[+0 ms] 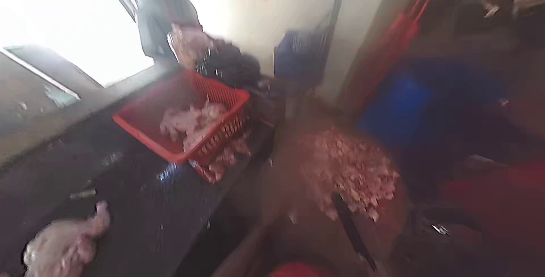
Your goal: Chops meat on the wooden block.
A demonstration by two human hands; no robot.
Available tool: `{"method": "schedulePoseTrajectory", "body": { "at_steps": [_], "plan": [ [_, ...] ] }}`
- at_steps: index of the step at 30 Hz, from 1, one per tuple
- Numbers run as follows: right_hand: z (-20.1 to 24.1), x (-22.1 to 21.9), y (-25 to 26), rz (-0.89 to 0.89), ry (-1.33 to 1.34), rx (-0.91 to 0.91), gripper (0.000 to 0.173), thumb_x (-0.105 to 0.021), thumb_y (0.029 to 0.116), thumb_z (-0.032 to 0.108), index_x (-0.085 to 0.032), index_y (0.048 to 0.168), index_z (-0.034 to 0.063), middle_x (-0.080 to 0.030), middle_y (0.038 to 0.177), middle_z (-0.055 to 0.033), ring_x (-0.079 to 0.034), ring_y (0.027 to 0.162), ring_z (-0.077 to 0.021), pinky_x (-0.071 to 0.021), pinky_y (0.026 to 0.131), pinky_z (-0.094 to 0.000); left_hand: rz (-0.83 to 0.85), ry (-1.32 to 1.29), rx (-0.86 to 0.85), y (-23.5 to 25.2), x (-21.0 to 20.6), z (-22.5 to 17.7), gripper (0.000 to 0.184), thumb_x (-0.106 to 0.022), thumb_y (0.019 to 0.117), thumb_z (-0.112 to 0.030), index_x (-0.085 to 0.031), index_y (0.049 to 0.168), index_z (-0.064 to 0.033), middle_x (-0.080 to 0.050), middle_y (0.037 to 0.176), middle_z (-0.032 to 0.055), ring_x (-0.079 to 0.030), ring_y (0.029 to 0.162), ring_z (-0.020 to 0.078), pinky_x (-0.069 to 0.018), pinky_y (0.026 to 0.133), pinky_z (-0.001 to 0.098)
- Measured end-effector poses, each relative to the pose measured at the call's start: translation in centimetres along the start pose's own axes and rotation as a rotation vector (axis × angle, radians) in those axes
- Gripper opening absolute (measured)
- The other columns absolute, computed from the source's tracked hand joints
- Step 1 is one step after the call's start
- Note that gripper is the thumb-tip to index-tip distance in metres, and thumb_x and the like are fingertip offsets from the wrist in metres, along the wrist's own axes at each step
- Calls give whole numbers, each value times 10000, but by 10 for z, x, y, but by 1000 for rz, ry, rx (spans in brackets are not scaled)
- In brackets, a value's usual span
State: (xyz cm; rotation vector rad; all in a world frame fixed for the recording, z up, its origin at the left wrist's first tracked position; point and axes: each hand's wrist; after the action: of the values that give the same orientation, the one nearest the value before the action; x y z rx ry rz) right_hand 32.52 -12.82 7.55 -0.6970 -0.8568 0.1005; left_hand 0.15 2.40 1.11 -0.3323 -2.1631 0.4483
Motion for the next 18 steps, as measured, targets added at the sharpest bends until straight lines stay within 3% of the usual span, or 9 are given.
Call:
{"method": "schedulePoseTrajectory", "body": {
  "at_steps": [3,4,6,7,10,14,15,17,18],
  "plan": [
    [-39,-28,15,-49,-36,-25,548,-553,1037,481,-696,1040,-48,-679,860,-230,-672,821,-373,-534,793,-597,-18,-353,81,-13,14,36,491,-576,1030,-361,-551,1419,-63,-676,1245,190,-670,1137,318,-528,995,551],
    [-27,-30,11,-22,-34,-37,530,-557,1043,455,-687,1042,-59,-671,851,-233,-664,816,-371,-526,797,-594,-44,-544,111,-18,14,57,451,-582,1037,-314,-558,1391,-35,-675,1207,176,-674,1064,265,-548,948,477],
    [-5,-34,0,59,-48,-8,494,-562,1055,402,-679,1027,-77,-657,806,-218,-653,768,-348,-526,767,-567,-83,-943,220,-36,5,99,365,-512,1074,-259,-516,1354,-25,-643,1029,103,-621,763,158,-549,685,340],
    [0,-37,-1,115,-64,28,493,-554,1058,405,-672,1007,-71,-638,777,-197,-637,736,-323,-520,739,-546,-65,-1078,320,-45,1,117,385,-478,1085,-269,-474,1400,-48,-645,1035,101,-623,737,161,-552,652,339],
    [-1,-45,4,319,-170,128,529,-545,1044,483,-687,1032,-27,-675,848,-199,-672,822,-339,-531,804,-569,12,-1205,678,-73,-28,168,416,-468,1077,-285,-452,1455,-110,-647,1112,128,-646,848,226,-566,743,415],
    [38,-39,12,511,-333,253,458,-525,1063,443,-670,1188,28,-699,1041,-210,-680,1009,-352,-508,941,-558,-47,-1227,770,-73,-44,209,348,-437,1089,-294,-567,1245,-11,-656,969,123,-647,812,209,-564,754,385],
    [43,-39,13,527,-322,249,462,-530,1060,449,-663,1186,24,-690,1032,-211,-673,997,-352,-508,932,-560,-143,-1320,713,-68,-39,213,362,-405,1099,-293,-549,1259,-2,-666,1033,124,-656,892,207,-562,807,382],
    [43,-43,19,485,-240,198,491,-545,1042,487,-664,1173,28,-681,975,-193,-668,927,-332,-518,885,-554,-334,-1425,659,-50,-23,219,448,-378,1118,-325,-485,1423,-15,-632,1325,164,-651,1156,254,-548,966,411],
    [41,-46,19,435,-193,158,494,-534,1044,497,-654,1155,31,-669,927,-179,-661,877,-319,-521,845,-547,-392,-1395,677,-43,-18,221,461,-376,1121,-322,-458,1458,-18,-588,1394,177,-628,1204,271,-538,982,422]
  ]
}}
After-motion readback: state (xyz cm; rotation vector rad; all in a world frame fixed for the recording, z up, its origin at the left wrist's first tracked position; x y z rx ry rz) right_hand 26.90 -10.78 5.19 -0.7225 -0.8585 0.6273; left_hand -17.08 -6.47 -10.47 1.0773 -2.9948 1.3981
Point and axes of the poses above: each hand's wrist, its own y-axis towards the middle knuckle, its own x-axis out of the back of the hand, z = x × y
